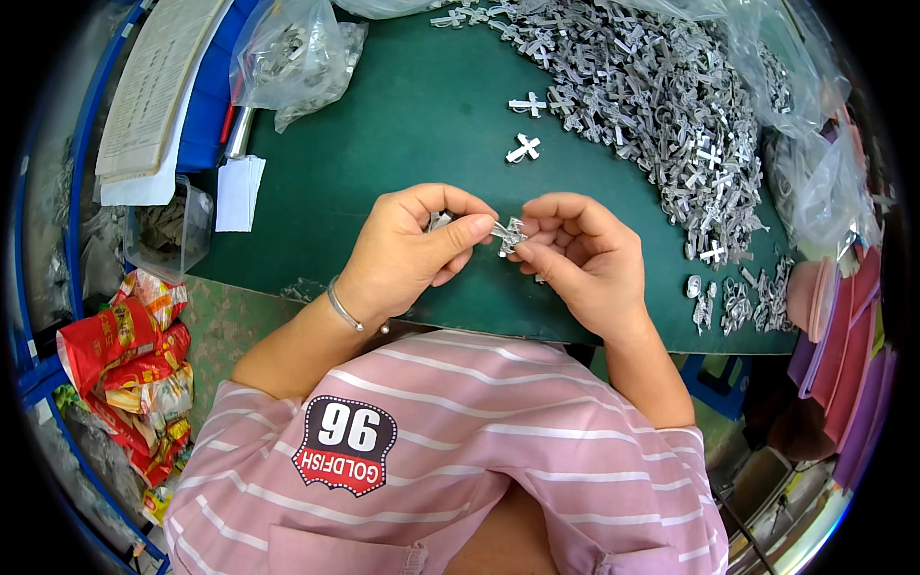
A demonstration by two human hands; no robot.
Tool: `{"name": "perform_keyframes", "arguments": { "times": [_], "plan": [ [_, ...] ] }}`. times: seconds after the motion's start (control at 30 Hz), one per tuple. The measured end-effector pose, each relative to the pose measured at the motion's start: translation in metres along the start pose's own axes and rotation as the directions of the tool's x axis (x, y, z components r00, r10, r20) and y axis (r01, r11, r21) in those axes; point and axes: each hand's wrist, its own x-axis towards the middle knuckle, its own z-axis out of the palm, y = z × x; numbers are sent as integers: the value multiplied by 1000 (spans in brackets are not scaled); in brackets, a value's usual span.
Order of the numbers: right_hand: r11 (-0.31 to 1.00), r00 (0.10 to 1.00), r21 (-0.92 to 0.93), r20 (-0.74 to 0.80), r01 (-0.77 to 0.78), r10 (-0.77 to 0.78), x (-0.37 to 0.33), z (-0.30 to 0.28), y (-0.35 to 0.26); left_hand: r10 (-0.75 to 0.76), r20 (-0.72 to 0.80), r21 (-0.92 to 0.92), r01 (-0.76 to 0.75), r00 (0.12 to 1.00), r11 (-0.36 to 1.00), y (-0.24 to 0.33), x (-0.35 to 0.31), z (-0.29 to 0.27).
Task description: The person assembles small silver hair clips by hand at a green worktable. They pick up individual clip components, interlock them, and place the finished clips into a pile. A second person briefly walks by in the background while the assembler continues working.
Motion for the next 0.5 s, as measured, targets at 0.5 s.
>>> {"name": "perform_keyframes", "arguments": {
  "times": [0.5],
  "plan": [
    [660, 906, -631, 194, 408, -375, 30, -15, -10, 83, 70, -381, -50, 994, 923, -6, 1, -12]
  ]
}}
